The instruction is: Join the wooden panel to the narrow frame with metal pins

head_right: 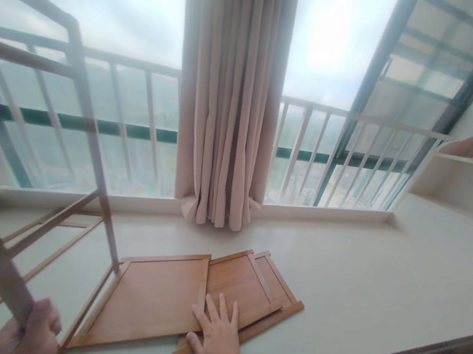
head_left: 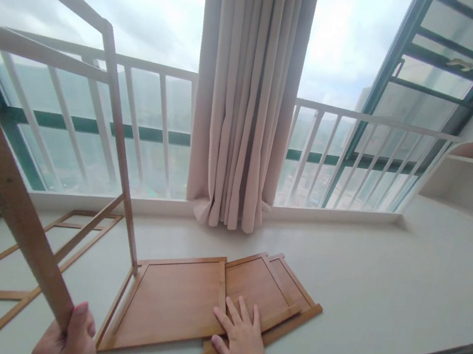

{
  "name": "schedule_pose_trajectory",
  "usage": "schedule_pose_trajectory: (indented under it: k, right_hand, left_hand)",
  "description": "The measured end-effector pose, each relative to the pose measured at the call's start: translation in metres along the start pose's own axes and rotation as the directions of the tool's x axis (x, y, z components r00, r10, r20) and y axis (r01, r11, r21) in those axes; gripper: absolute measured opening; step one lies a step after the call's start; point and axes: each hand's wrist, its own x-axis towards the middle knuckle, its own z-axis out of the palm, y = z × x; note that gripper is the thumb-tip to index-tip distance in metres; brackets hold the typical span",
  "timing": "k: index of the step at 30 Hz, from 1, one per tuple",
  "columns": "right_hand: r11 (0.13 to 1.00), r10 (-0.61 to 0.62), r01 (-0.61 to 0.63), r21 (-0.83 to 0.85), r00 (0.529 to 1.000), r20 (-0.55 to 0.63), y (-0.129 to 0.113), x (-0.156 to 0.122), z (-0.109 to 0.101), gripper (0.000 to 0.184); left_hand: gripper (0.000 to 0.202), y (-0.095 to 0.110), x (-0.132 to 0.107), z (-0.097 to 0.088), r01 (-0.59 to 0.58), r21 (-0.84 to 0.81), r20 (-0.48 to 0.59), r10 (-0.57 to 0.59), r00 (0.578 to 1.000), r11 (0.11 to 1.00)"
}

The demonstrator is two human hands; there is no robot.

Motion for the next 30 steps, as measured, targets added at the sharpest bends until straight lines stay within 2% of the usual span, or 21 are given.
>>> schedule_pose_trajectory:
  k: [3, 7, 13, 16, 23, 27, 30]
  right_hand:
    - [0.998, 0.027, -0.026, -0.055, 1.0, 0.007, 0.007, -0.002, -0.007, 0.061]
    - [0.991, 0.068, -0.069, -0.114, 0.998, -0.008, 0.033, -0.001, -0.017, 0.059]
    - [0.976, 0.097, -0.1, -0.193, 0.995, -0.022, 0.077, 0.003, -0.035, 0.058]
    - [0.97, 0.086, -0.092, -0.223, 0.996, -0.038, 0.102, 0.004, -0.045, 0.057]
    - [0.933, 0.096, -0.123, -0.339, 0.991, -0.096, 0.187, -0.013, -0.074, 0.056]
    - [0.909, 0.142, -0.179, -0.375, 0.982, -0.126, 0.243, -0.034, -0.094, 0.06]
    - [0.892, 0.183, -0.24, -0.383, 0.967, -0.178, 0.279, -0.044, -0.106, 0.062]
  left_hand:
    - [0.051, -0.015, 0.01, -0.002, -0.042, 0.034, -0.019, 0.043, 0.999, 0.999]
    - [0.053, -0.025, 0.016, -0.006, -0.061, 0.056, -0.008, 0.061, 0.998, 0.997]
    - [0.052, -0.015, 0.004, -0.014, -0.061, 0.024, -0.002, 0.061, 0.998, 0.998]
    - [0.052, -0.006, -0.003, -0.019, -0.016, -0.014, 0.01, 0.016, 1.0, 1.0]
    - [0.047, 0.007, -0.013, -0.026, 0.037, -0.086, 0.019, -0.036, 0.999, 0.996]
    - [0.047, -0.004, -0.013, -0.025, 0.044, -0.058, 0.016, -0.043, 0.999, 0.997]
    - [0.049, -0.016, -0.009, -0.024, -0.004, -0.078, 0.023, 0.006, 1.0, 0.997]
